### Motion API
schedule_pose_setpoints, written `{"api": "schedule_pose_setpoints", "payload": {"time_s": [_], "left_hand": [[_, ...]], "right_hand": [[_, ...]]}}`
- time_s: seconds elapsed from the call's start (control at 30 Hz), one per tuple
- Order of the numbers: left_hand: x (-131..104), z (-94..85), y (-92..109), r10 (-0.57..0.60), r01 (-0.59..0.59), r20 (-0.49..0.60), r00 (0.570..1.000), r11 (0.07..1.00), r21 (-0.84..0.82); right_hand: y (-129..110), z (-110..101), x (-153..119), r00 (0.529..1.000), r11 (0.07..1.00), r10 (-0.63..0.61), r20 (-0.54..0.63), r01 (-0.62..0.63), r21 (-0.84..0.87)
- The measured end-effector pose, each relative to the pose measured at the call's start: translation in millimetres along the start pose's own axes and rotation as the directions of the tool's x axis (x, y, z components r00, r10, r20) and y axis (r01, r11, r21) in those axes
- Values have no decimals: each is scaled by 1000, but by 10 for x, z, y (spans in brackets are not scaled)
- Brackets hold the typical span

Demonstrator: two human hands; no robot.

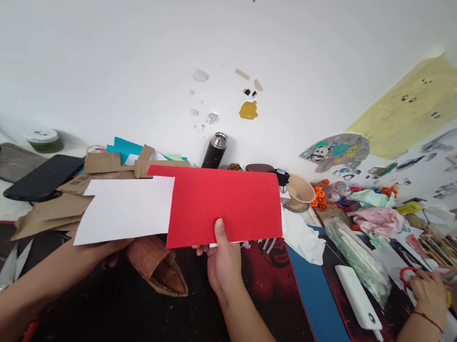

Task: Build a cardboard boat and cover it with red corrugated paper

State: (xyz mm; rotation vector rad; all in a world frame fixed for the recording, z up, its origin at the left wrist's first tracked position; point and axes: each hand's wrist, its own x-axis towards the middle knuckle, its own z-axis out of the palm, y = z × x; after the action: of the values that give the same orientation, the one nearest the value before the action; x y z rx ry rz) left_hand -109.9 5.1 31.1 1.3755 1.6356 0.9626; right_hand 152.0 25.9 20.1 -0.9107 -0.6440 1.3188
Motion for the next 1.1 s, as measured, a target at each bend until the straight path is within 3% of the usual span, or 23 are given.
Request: {"api": "schedule_pose_setpoints", "payload": {"time_s": [0.1, 0.17, 0.3, 0.43, 0.67, 0.8, 0.9, 0.97, 1.1], "left_hand": [[13, 14, -52, -27, 22, 133, 991, 999, 41], [44, 38, -88, 26, -45, 182, 983, 994, 103], [138, 127, -130, 203, -252, 196, 959, 928, 274], [168, 172, -107, 250, -300, 181, 951, 890, 343], [-217, 80, -140, 281, -337, 206, 937, 880, 335], [-355, -79, 70, 181, -248, 251, 951, 931, 268], [-272, -169, 337, 144, -159, 72, 987, 946, 283], [-178, -156, 462, 157, -153, 7, 988, 951, 267], [-18, -6, 533, 110, -122, 74, 991, 975, 187]], "right_hand": [[11, 8, -12, 1000, 1000, 16, 2, -16, 3], [13, 14, -17, 1000, 1000, 22, -1, -22, 7], [42, 37, -27, 999, 999, 35, -3, -35, 5], [97, 50, -36, 999, 999, 39, 32, -38, -22], [133, 35, 6, 1000, 1000, 15, -1, -15, -27], [141, 46, 0, 1000, 999, 21, 5, -21, -39], [150, 58, -31, 1000, 999, 11, 21, -10, -52], [156, 64, -56, 999, 998, 2, 33, 0, -60], [137, 79, -114, 996, 994, -2, 87, 12, -110]]}}
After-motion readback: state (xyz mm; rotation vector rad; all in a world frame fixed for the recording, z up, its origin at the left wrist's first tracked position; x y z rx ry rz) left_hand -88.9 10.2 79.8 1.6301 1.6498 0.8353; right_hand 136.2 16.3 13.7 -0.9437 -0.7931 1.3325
